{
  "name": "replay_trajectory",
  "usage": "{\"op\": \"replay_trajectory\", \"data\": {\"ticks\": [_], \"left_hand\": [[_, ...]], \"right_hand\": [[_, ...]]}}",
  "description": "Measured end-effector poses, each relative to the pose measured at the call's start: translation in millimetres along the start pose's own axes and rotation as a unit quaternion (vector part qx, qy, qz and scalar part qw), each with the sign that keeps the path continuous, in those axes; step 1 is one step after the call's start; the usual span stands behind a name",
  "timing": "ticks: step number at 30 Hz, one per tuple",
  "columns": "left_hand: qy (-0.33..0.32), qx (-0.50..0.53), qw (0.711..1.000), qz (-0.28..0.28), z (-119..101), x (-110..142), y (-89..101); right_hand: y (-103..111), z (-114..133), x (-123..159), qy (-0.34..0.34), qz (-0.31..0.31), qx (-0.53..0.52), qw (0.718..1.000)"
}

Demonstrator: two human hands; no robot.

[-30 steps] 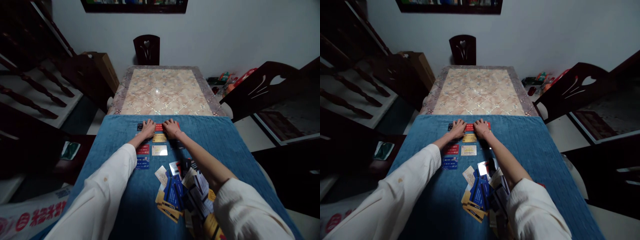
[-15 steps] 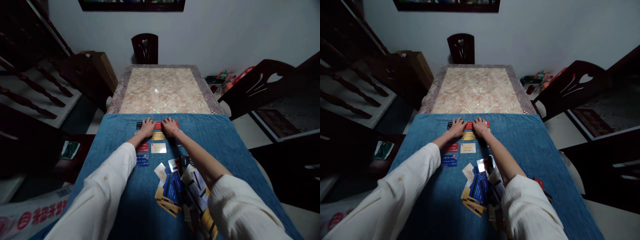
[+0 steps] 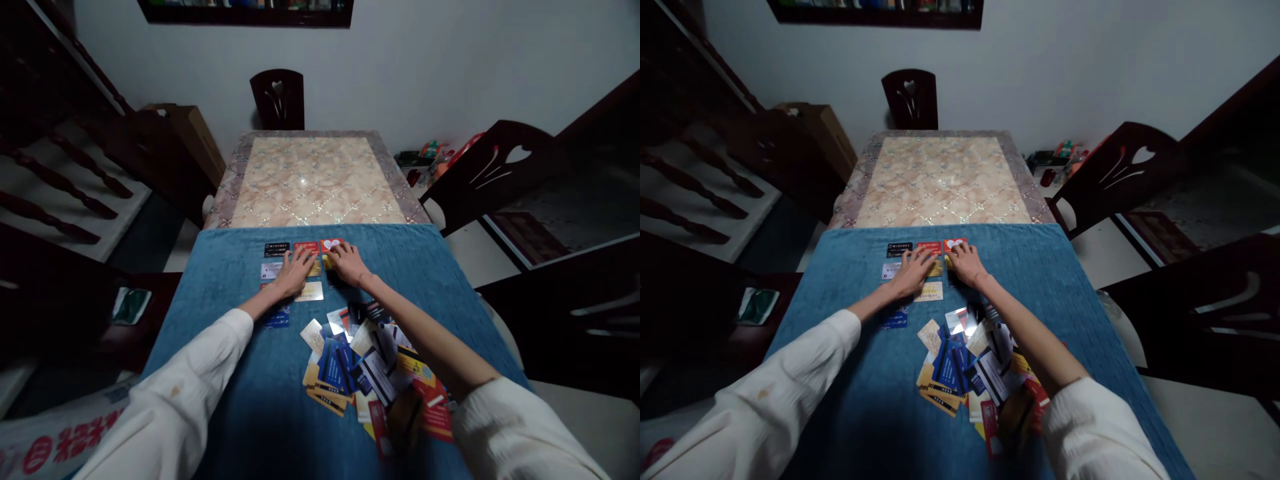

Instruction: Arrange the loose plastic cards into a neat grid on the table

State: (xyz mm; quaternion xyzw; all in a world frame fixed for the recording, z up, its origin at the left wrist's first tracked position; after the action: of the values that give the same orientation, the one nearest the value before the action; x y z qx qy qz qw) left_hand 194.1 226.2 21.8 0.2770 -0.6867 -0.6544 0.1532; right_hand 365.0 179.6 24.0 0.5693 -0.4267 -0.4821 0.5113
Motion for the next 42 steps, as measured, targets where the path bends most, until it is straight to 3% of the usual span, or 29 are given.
{"op": "replay_trajectory", "data": {"ticks": [8,17,22,28,33,42], "left_hand": [[-0.067,0.060,0.996,-0.025,-57,39,2.5],[-0.138,0.116,0.983,-0.026,-139,76,3.8],[-0.154,0.144,0.977,-0.029,-178,89,1.2],[-0.156,0.155,0.975,-0.014,-209,92,-3.2],[-0.156,0.166,0.974,0.000,-229,92,-10.5],[-0.160,0.147,0.976,0.027,-250,90,-23.1]], "right_hand": [[5,-4,84,-0.012,-0.062,-0.017,0.998],[15,-5,186,-0.055,-0.120,-0.037,0.991],[18,-6,244,-0.101,-0.147,-0.032,0.983],[11,-3,305,-0.167,-0.176,-0.032,0.970],[0,7,329,-0.214,-0.181,-0.025,0.960],[-10,20,338,-0.235,-0.178,-0.006,0.955]]}}
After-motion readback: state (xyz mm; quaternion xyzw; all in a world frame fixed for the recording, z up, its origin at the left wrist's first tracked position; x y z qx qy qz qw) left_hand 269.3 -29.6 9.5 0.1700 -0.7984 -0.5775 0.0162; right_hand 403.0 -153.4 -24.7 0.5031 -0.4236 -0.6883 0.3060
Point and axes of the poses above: each hand's wrist, its own x-axis away from the middle knuckle, its own y-axis out of the back of the hand, z = x × y, the point moved 3 cm from there along -x, towards the middle knuckle, and after that the axes turned 10 degrees about -z, right-handed, at the moved point
